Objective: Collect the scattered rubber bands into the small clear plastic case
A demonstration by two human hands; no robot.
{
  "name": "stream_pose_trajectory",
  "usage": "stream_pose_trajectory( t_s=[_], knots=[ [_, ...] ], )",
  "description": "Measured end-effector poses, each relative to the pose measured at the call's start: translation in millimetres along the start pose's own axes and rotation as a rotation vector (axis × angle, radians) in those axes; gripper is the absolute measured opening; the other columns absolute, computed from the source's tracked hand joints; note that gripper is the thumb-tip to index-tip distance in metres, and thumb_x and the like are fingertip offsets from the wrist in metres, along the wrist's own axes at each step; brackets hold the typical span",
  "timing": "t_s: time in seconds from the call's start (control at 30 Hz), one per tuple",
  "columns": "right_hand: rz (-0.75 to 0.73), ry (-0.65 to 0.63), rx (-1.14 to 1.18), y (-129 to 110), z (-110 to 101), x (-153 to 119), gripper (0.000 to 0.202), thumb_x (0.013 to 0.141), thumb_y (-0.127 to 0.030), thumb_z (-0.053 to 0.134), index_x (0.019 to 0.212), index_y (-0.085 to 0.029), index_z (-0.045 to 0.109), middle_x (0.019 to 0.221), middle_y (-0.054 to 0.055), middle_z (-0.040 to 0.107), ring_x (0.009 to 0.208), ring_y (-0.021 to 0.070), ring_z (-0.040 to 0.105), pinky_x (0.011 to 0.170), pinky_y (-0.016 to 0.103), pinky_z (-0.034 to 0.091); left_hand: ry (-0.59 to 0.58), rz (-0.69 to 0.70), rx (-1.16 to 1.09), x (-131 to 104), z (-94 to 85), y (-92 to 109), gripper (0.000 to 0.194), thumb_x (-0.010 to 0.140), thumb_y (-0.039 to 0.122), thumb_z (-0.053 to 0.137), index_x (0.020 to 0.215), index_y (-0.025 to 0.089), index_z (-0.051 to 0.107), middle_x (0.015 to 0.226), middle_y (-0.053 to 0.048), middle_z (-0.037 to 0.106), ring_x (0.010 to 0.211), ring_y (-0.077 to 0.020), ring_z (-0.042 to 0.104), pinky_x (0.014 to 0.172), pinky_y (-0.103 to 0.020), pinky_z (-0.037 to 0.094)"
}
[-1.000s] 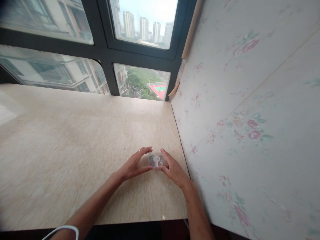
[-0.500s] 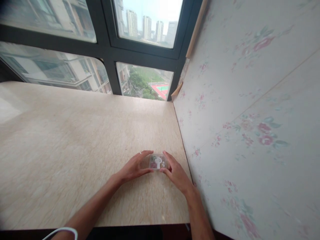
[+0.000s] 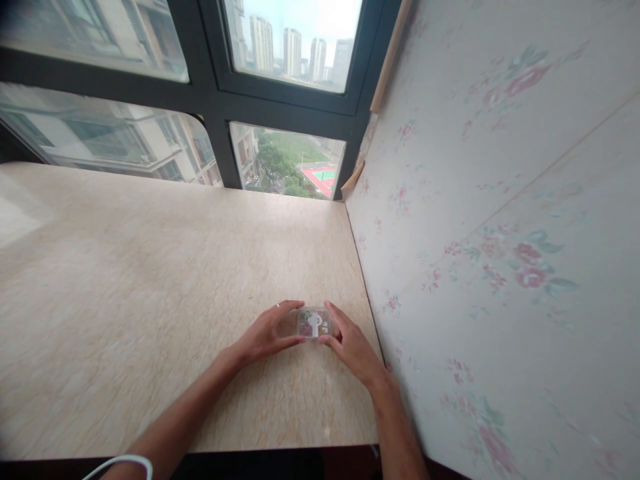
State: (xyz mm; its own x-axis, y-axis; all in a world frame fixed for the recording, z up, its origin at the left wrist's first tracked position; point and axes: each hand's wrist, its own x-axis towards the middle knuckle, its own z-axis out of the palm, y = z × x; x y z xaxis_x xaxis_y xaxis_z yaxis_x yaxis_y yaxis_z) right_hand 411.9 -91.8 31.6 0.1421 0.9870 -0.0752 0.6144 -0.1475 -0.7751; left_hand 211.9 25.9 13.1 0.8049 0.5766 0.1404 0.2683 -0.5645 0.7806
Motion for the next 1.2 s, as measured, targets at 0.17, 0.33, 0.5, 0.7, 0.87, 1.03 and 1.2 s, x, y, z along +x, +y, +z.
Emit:
stream_pose_trajectory(
  t_s=[0.17,0.33,0.5,0.7,0.87,1.03,1.2],
  knots=[
    [0.019,-0.005,0.015,-4.3,-1.5,0.5,0.066,0.082,-0.027,0.060,0.144,-0.018,0.037,0.090,0.004,0.064,0.065,0.0160,0.053,0.074,0.036,0.050,0.000,0.009,-0.027,-0.1,0.0,-1.7,0.062,0.077,0.046,0.068,0.130,0.024,0.044,0.130,-0.010,0.055,0.117,-0.0252,0.054,0.098,-0.041,0.044],
    [0.021,0.002,0.020,-4.7,-2.7,0.5,0.066,0.082,-0.027,0.061,0.143,-0.019,0.038,0.083,0.001,0.061,0.064,0.0155,0.051,0.074,0.035,0.050,0.005,0.039,-0.042,0.0,-0.3,-5.4,0.060,0.077,0.046,0.069,0.127,0.022,0.046,0.128,-0.010,0.056,0.116,-0.0243,0.054,0.098,-0.040,0.044],
    [0.020,0.028,0.022,-0.8,-0.5,0.2,0.066,0.081,-0.028,0.063,0.142,-0.024,0.040,0.080,-0.001,0.060,0.064,0.0155,0.053,0.073,0.034,0.051,0.002,0.065,-0.057,0.2,-0.6,-5.9,0.057,0.078,0.046,0.067,0.127,0.025,0.047,0.129,-0.009,0.054,0.119,-0.0247,0.052,0.099,-0.041,0.043],
    [0.012,0.046,0.044,1.5,1.2,-0.2,0.065,0.081,-0.030,0.064,0.141,-0.024,0.041,0.078,-0.001,0.061,0.063,0.0153,0.053,0.072,0.034,0.051,-0.012,0.072,-0.053,-0.3,-0.6,-4.6,0.056,0.080,0.042,0.066,0.129,0.027,0.046,0.134,-0.009,0.051,0.122,-0.0249,0.051,0.101,-0.042,0.042],
    [0.023,0.051,0.020,2.6,1.1,-1.1,0.064,0.082,-0.033,0.063,0.141,-0.023,0.042,0.072,-0.002,0.058,0.063,0.0163,0.054,0.072,0.035,0.051,-0.017,0.072,-0.039,-1.0,0.0,-5.8,0.057,0.080,0.043,0.065,0.131,0.027,0.045,0.135,-0.009,0.051,0.122,-0.0257,0.051,0.100,-0.043,0.042],
    [0.020,0.024,-0.011,3.0,0.4,-1.5,0.065,0.083,-0.031,0.061,0.144,-0.021,0.039,0.071,-0.001,0.061,0.063,0.0168,0.055,0.071,0.035,0.052,0.002,0.044,-0.020,-1.5,2.6,-8.0,0.060,0.078,0.044,0.067,0.131,0.024,0.045,0.131,-0.010,0.055,0.119,-0.0254,0.053,0.100,-0.042,0.043],
    [-0.025,0.012,-0.024,2.9,-0.6,1.8,0.066,0.083,-0.023,0.059,0.144,-0.029,0.036,0.132,0.007,0.057,0.086,0.0189,0.064,0.087,0.042,0.051,0.008,0.006,0.014,-0.4,1.3,-4.3,0.060,0.077,0.045,0.068,0.129,0.024,0.048,0.129,-0.010,0.058,0.118,-0.0267,0.054,0.100,-0.044,0.043]
  ],
)
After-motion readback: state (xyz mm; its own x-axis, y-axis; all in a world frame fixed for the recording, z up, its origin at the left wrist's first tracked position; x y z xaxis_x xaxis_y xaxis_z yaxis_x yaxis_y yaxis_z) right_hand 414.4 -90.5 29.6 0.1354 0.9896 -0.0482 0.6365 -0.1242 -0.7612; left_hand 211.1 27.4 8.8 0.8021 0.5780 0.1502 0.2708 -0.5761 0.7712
